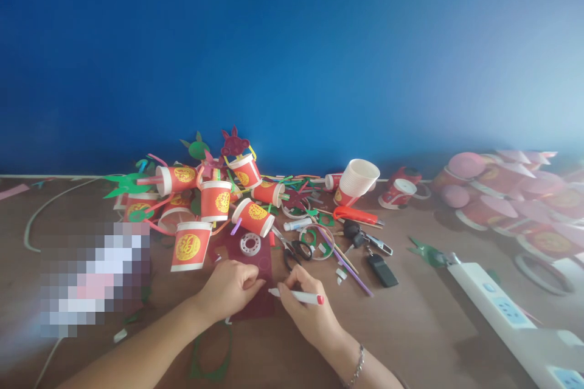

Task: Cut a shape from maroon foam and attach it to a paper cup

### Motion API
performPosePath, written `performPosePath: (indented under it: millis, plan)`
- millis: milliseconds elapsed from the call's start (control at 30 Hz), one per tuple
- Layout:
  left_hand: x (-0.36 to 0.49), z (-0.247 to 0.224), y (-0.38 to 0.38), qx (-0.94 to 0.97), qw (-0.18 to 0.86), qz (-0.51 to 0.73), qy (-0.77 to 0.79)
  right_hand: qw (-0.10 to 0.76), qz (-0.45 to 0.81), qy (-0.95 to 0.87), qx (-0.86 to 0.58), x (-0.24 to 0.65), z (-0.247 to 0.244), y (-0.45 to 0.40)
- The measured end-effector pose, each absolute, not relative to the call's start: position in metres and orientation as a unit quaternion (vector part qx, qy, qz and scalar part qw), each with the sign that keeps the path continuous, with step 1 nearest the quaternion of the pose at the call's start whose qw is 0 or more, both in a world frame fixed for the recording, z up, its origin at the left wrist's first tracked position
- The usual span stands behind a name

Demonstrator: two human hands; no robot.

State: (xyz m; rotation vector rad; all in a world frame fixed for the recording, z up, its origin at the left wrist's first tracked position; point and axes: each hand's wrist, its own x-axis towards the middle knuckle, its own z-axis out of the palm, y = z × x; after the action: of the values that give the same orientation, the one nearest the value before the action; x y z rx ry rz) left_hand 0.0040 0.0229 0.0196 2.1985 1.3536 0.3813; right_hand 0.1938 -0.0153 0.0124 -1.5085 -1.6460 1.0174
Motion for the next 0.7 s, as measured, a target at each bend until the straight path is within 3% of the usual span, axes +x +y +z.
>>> performPosePath:
  millis: [700]
  plan:
    - [0.0037,0.0177,0.0229,0.818,0.248,0.137,0.500,0.340,0.398,-0.636,-0.567,0.1972,0.0076,-0.0152]
